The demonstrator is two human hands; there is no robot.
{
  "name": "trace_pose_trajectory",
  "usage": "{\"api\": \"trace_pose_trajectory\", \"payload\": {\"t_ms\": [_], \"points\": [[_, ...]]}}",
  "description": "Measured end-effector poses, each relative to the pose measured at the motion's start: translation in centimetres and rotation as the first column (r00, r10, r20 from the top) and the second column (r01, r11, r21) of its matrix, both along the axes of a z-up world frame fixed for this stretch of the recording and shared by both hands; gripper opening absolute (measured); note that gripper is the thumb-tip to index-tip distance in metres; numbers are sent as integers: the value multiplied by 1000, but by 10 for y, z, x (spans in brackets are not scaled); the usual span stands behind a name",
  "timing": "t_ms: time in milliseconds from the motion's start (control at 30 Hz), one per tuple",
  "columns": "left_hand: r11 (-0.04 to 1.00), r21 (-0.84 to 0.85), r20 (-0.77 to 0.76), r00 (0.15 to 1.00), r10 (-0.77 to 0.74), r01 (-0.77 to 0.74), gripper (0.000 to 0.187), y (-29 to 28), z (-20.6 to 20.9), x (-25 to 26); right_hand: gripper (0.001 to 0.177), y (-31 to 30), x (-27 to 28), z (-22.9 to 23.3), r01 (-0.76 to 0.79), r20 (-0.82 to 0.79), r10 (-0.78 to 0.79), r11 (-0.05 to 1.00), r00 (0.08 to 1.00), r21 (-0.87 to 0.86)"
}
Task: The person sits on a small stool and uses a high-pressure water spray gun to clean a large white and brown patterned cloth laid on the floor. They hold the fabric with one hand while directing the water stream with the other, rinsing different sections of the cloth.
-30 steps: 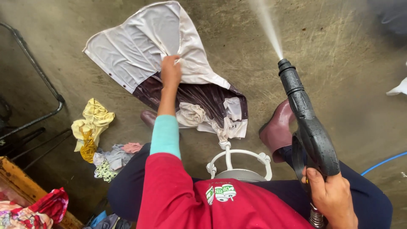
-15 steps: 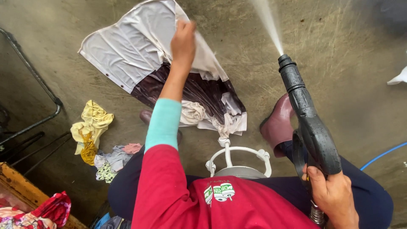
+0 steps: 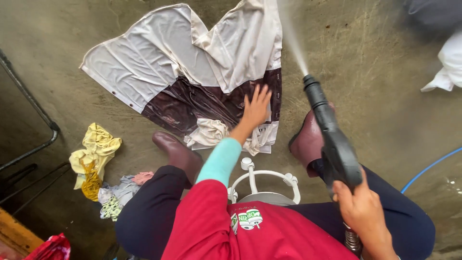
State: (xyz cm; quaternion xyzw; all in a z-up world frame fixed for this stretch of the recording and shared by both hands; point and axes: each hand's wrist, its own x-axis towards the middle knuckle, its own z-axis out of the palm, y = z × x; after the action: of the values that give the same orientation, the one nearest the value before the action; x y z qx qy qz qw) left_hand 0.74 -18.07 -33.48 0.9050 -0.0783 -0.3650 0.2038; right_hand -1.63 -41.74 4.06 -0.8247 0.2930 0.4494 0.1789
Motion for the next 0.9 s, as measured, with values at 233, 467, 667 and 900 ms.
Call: {"api": "trace_pose_trajectory", "payload": {"t_ms": [233,467,667,900], "points": [[927,280,-26,967,-252,249,89,-21,-26,-71,76,27,-12,-41,-325,-206,328,945,922,50],[959,179,-119,973,-199,218,60,-29,-43,-70,72,49,12,-50,-356,13,356,934,935,12],[962,160,-148,969,-200,223,58,-29,-49,-65,68,67,42,-51,-317,163,318,948,934,-32],[962,157,-195,962,-191,223,57,-28,-43,-59,69,74,40,-35,-277,228,275,961,934,-22]]}}
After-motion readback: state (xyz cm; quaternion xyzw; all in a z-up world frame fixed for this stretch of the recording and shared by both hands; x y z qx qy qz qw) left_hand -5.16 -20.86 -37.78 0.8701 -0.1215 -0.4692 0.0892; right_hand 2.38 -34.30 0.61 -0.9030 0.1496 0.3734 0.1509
